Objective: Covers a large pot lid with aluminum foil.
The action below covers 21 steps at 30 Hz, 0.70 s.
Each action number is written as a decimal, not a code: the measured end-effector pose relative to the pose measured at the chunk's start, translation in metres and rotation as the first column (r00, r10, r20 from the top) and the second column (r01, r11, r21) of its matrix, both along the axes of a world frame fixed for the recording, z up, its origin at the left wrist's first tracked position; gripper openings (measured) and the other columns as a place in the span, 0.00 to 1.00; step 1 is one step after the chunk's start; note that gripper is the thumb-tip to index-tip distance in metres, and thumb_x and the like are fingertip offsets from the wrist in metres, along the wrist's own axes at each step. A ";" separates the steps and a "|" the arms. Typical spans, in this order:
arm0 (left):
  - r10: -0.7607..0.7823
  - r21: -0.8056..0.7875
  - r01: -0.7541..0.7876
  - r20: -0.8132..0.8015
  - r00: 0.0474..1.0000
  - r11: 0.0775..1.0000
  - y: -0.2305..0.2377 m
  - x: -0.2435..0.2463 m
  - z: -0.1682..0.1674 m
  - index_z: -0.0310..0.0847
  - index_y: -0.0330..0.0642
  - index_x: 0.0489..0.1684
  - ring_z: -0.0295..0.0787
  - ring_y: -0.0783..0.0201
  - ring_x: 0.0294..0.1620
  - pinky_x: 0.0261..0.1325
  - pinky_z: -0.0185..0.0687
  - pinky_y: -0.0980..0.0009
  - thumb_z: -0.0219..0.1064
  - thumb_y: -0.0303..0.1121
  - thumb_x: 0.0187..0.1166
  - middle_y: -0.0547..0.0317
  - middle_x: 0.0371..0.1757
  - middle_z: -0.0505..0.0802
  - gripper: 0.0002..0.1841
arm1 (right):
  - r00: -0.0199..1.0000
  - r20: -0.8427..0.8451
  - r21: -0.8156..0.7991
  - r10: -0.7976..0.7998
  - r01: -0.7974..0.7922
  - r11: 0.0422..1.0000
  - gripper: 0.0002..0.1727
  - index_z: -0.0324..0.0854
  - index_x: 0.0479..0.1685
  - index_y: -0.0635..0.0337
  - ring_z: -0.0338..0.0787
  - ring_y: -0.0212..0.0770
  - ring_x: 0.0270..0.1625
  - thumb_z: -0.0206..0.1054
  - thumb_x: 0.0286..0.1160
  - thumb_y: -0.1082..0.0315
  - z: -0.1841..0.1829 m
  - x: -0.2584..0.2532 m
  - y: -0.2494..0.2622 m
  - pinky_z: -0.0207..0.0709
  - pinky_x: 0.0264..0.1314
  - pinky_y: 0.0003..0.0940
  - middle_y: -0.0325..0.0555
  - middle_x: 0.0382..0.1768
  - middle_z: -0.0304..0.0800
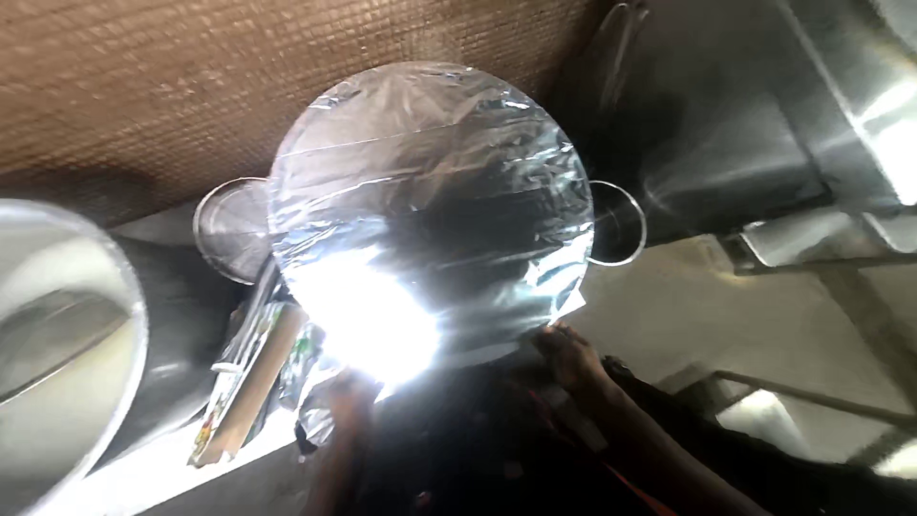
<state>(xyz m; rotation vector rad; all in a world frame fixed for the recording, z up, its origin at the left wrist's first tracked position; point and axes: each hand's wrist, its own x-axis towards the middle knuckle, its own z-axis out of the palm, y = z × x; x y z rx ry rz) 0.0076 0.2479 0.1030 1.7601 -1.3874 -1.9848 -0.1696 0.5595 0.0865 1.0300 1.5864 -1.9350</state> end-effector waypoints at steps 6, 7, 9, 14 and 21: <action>0.003 0.046 -0.001 -0.026 1.000 0.999 0.001 -0.006 -0.006 0.83 0.27 0.39 0.91 0.58 0.29 0.37 0.92 0.63 0.67 0.18 0.77 0.47 0.30 0.92 0.02 | 0.993 -0.088 -0.047 -0.082 0.078 0.996 0.11 0.71 0.61 0.65 0.91 0.39 0.35 0.55 0.84 0.78 -0.007 0.015 -0.009 0.90 0.40 0.37 0.47 0.37 0.89; -0.002 0.019 0.003 -0.019 1.000 1.000 0.002 -0.006 -0.009 0.84 0.27 0.36 0.91 0.59 0.28 0.35 0.91 0.64 0.68 0.17 0.74 0.48 0.28 0.92 0.00 | 0.991 -0.090 -0.014 -0.098 0.098 0.995 0.11 0.72 0.61 0.65 0.90 0.38 0.33 0.56 0.85 0.77 -0.005 0.015 -0.015 0.89 0.38 0.36 0.46 0.35 0.88; -0.003 -0.014 0.003 0.010 1.000 1.000 0.006 -0.008 -0.011 0.83 0.29 0.33 0.90 0.61 0.26 0.33 0.90 0.66 0.71 0.15 0.71 0.50 0.26 0.91 0.03 | 0.989 -0.064 0.098 -0.130 0.136 0.986 0.08 0.73 0.56 0.65 0.88 0.36 0.29 0.59 0.84 0.76 0.002 0.013 -0.026 0.87 0.33 0.34 0.45 0.32 0.86; 0.068 0.078 -0.062 -0.075 0.995 0.995 0.004 -0.006 -0.020 0.80 0.27 0.44 0.88 0.61 0.24 0.29 0.87 0.67 0.66 0.12 0.71 0.48 0.28 0.90 0.08 | 0.996 0.037 0.236 -0.086 0.075 0.969 0.07 0.74 0.55 0.67 0.85 0.38 0.24 0.59 0.84 0.74 0.011 0.002 -0.035 0.85 0.27 0.34 0.47 0.28 0.83; 0.250 0.452 -0.170 -0.122 0.961 0.876 -0.023 -0.020 -0.014 0.71 0.34 0.54 0.85 0.58 0.25 0.30 0.89 0.62 0.60 0.22 0.81 0.48 0.34 0.85 0.09 | 0.986 0.134 0.012 -0.096 0.096 0.995 0.17 0.70 0.61 0.56 0.86 0.43 0.42 0.53 0.87 0.55 0.016 -0.026 -0.015 0.85 0.43 0.42 0.49 0.47 0.82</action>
